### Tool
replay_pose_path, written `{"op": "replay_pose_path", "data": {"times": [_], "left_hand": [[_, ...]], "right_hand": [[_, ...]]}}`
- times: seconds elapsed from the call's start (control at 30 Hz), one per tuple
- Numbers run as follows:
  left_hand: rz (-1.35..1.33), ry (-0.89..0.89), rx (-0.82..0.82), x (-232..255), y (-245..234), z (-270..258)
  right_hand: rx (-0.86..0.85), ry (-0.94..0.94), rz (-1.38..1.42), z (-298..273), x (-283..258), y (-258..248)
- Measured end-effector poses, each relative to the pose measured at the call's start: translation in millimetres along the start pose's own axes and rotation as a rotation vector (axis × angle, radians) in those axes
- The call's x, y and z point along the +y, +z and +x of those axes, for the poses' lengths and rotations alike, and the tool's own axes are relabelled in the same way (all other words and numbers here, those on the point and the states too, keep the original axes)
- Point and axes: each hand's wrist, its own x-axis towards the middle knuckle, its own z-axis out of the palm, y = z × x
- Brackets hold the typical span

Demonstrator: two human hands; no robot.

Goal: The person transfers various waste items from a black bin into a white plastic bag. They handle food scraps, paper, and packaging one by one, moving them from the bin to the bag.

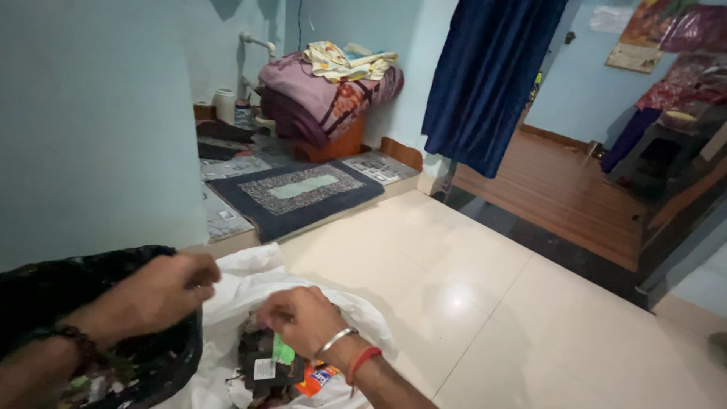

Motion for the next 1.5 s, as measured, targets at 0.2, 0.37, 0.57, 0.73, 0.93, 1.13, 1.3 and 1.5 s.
{"op": "replay_pose_path", "data": {"times": [0.2, 0.37, 0.57, 0.73, 0.93, 1.13, 1.3, 1.5], "left_hand": [[-0.066, -0.150, 0.104, -67, -39, 0], [-0.099, -0.269, 0.097, -133, -51, -11], [-0.101, -0.326, 0.018, -184, -52, -27], [-0.127, -0.318, 0.064, -199, -37, -26], [-0.108, -0.286, -0.081, -208, -15, -31], [-0.160, -0.187, -0.109, -206, 7, -42], [-0.233, -0.294, -0.196, -199, 10, -42], [-0.170, -0.231, -0.113, -197, 5, -42]], "right_hand": [[-0.078, -0.169, 0.250, 59, -75, 5], [-0.214, -0.305, 0.096, 105, -123, 43], [-0.502, -0.379, -0.071, 152, -142, 95], [-0.639, -0.423, -0.408, 198, -128, 147], [-0.684, -0.286, -0.494, 208, -72, 217], [-0.899, -0.304, -0.245, 178, -26, 272], [-1.033, -0.120, -0.313, 175, -32, 276], [-1.058, 0.090, -0.241, 164, -52, 254]]}}
